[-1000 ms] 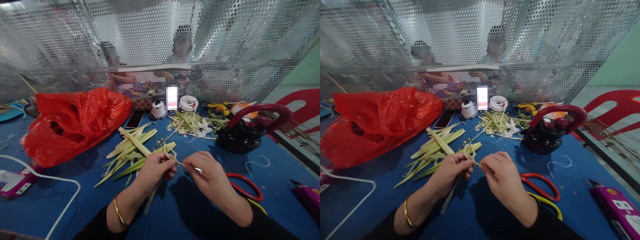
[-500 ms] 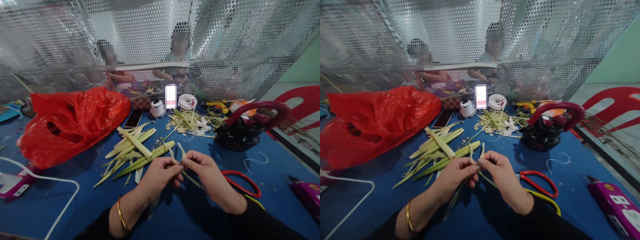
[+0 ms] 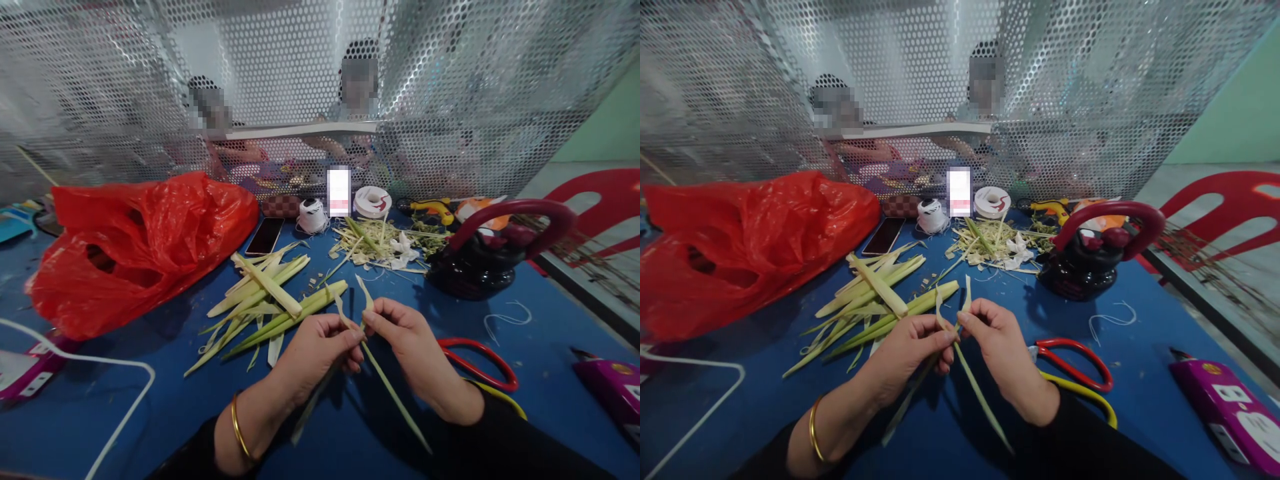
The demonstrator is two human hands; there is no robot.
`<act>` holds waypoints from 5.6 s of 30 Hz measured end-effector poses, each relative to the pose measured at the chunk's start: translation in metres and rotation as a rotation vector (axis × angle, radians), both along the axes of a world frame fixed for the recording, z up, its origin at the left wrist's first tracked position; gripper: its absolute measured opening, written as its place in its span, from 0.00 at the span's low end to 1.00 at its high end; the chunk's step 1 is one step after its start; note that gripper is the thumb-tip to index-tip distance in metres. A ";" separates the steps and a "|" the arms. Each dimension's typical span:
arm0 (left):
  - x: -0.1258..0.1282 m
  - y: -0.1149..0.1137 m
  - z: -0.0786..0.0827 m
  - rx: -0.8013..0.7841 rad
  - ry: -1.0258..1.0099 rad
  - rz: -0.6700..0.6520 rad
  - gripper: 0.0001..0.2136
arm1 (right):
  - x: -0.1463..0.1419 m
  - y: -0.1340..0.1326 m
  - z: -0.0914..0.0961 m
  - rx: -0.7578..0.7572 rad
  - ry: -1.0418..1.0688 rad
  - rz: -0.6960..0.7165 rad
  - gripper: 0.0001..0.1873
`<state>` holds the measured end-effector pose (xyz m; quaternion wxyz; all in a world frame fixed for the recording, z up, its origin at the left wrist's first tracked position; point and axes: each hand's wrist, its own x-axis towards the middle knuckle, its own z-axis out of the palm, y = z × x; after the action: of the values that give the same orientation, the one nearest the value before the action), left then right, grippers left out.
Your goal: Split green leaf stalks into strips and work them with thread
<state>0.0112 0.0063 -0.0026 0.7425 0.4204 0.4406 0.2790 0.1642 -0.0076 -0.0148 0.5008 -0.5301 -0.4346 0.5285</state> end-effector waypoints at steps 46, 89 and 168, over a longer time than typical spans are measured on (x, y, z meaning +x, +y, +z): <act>0.004 0.001 -0.006 0.015 -0.223 0.302 0.08 | -0.013 -0.018 -0.016 0.451 -0.570 0.236 0.14; 0.007 0.000 -0.005 0.202 0.039 0.394 0.07 | -0.001 -0.016 -0.004 0.643 -0.934 0.210 0.14; -0.010 0.013 -0.004 -0.085 -0.193 0.163 0.13 | 0.014 -0.002 -0.005 0.455 -0.566 -0.184 0.11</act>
<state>0.0011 0.0190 -0.0062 0.7737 0.3224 0.4111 0.3585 0.1786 -0.0099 -0.0201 0.5112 -0.5673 -0.6128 0.2035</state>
